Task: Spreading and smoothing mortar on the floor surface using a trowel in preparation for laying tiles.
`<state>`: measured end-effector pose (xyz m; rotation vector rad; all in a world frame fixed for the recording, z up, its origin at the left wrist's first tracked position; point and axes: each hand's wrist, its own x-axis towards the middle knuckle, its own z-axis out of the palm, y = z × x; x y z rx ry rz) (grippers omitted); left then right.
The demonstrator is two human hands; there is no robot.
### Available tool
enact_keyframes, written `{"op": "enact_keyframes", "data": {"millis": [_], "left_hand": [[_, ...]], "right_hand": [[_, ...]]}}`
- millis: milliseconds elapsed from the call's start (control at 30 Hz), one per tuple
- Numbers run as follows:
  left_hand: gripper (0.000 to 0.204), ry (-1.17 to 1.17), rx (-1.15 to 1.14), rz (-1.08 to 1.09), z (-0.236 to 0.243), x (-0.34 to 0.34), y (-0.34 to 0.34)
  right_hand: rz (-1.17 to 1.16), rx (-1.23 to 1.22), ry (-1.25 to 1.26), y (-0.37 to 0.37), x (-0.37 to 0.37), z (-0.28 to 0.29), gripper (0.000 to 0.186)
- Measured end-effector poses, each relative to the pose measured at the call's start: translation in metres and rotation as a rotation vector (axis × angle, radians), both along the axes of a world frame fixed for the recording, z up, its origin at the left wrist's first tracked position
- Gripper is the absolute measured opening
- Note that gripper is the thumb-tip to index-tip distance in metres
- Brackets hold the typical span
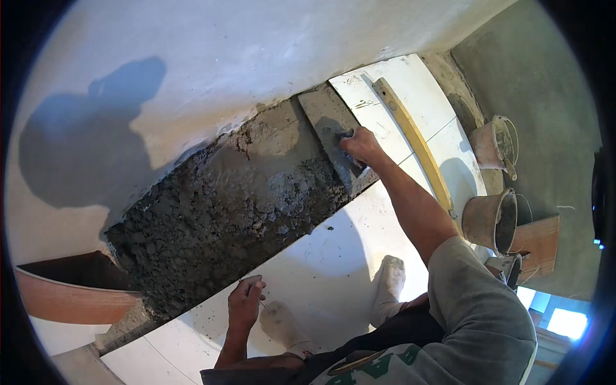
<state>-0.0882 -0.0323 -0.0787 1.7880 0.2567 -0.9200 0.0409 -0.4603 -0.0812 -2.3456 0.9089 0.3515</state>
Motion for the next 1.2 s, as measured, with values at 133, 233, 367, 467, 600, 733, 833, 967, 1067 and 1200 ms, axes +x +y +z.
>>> {"op": "enact_keyframes", "data": {"millis": [133,233,367,467,600,733,833,967,1067,1200], "left_hand": [[0.028,-0.004,0.025,-0.014,-0.004,0.005,0.0],[0.028,-0.012,0.048,-0.007,-0.003,0.007,0.001],[0.031,0.012,0.07,-0.025,-0.002,0.001,0.001],[0.032,0.005,0.054,-0.019,-0.006,-0.001,0.005],[0.031,-0.066,0.06,-0.036,0.003,0.006,-0.003],[0.029,-0.053,0.025,0.023,-0.001,0.0,0.0],[0.027,-0.143,-0.018,0.044,-0.007,-0.007,0.008],[0.026,-0.111,0.01,0.055,-0.005,-0.002,0.007],[0.025,-0.116,-0.027,0.047,-0.009,-0.003,0.01],[0.025,-0.075,-0.03,0.041,-0.001,0.004,0.017]], "right_hand": [[-0.031,-0.017,0.021,-0.013,0.008,-0.013,0.045],[-0.038,0.018,-0.012,-0.013,0.011,-0.011,0.045],[0.02,0.106,-0.005,0.024,0.011,-0.015,0.039],[0.407,0.09,-0.085,0.081,0.012,-0.002,0.03],[0.21,0.465,-0.012,0.148,0.011,-0.002,0.032],[0.35,0.438,0.085,0.204,0.02,-0.008,0.034],[0.379,0.499,0.055,0.224,0.022,0.0,0.036],[0.208,0.595,0.059,0.198,0.017,-0.001,0.035],[0.082,0.638,-0.018,0.191,0.01,0.005,0.029],[0.03,0.621,-0.001,0.233,0.002,-0.007,0.027]]}}
